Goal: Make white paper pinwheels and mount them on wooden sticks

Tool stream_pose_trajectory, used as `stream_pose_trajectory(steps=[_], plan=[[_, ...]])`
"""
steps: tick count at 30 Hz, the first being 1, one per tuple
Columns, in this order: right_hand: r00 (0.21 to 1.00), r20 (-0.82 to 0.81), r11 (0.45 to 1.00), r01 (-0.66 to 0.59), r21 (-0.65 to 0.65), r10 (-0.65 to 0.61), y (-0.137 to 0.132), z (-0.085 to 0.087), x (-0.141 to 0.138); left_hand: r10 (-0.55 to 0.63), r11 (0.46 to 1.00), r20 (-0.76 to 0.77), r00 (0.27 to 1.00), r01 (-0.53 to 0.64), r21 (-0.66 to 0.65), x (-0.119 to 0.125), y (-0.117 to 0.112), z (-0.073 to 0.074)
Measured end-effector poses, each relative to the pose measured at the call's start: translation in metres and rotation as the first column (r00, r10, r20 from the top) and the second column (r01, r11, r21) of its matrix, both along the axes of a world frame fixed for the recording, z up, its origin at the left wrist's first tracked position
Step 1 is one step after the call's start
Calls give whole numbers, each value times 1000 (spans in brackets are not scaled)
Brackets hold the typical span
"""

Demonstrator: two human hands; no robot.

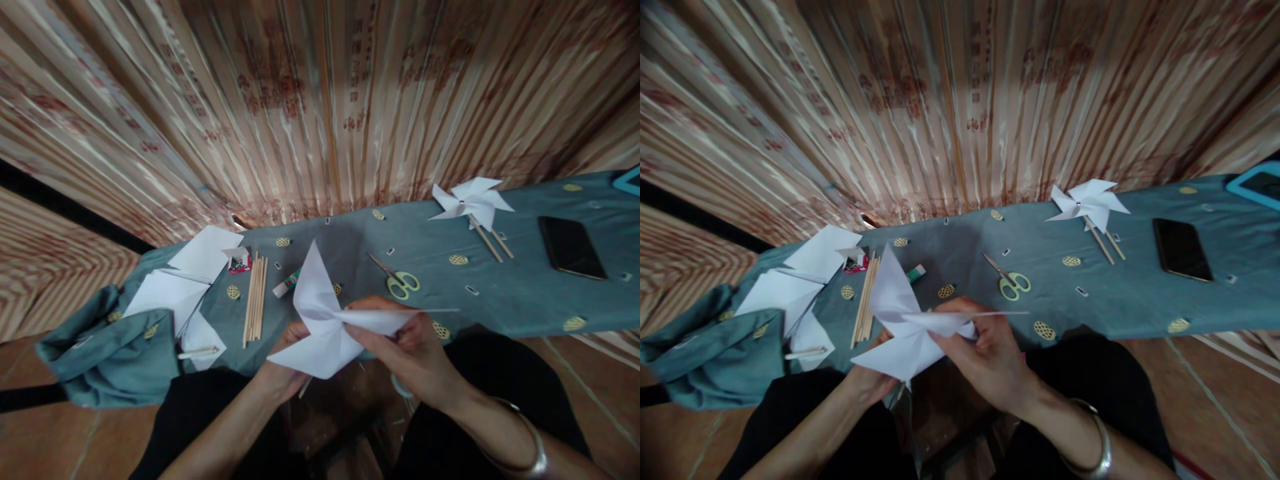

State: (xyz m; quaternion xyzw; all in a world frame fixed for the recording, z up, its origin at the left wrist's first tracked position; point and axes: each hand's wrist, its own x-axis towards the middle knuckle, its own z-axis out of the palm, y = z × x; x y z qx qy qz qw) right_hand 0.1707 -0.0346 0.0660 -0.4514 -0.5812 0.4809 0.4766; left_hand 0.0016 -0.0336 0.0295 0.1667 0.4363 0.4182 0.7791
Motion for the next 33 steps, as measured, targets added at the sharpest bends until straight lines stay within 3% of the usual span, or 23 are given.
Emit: stream_pose_trajectory(steps=[3, 8, 15, 22, 33], plan=[[982, -186, 968, -34, -247, -13, 11, -14, -3, -8, 1000, -21, 1000, 9, 18, 4, 5, -6], [932, -353, 908, -76, -411, -82, 30, -38, -6, 65, 996, -86, 994, -60, 58, 9, 10, -15], [910, -406, 857, -139, -496, -87, 28, -55, -14, 232, 962, -113, 966, -211, 175, 14, -12, -19], [924, -369, 802, -148, -579, -96, 20, -73, -29, 326, 944, -89, 941, -318, 87, 7, -36, -40], [952, -303, 770, -154, -619, -53, 26, -80, -37, 361, 933, -18, 933, -361, -13, 2, -32, -58]])
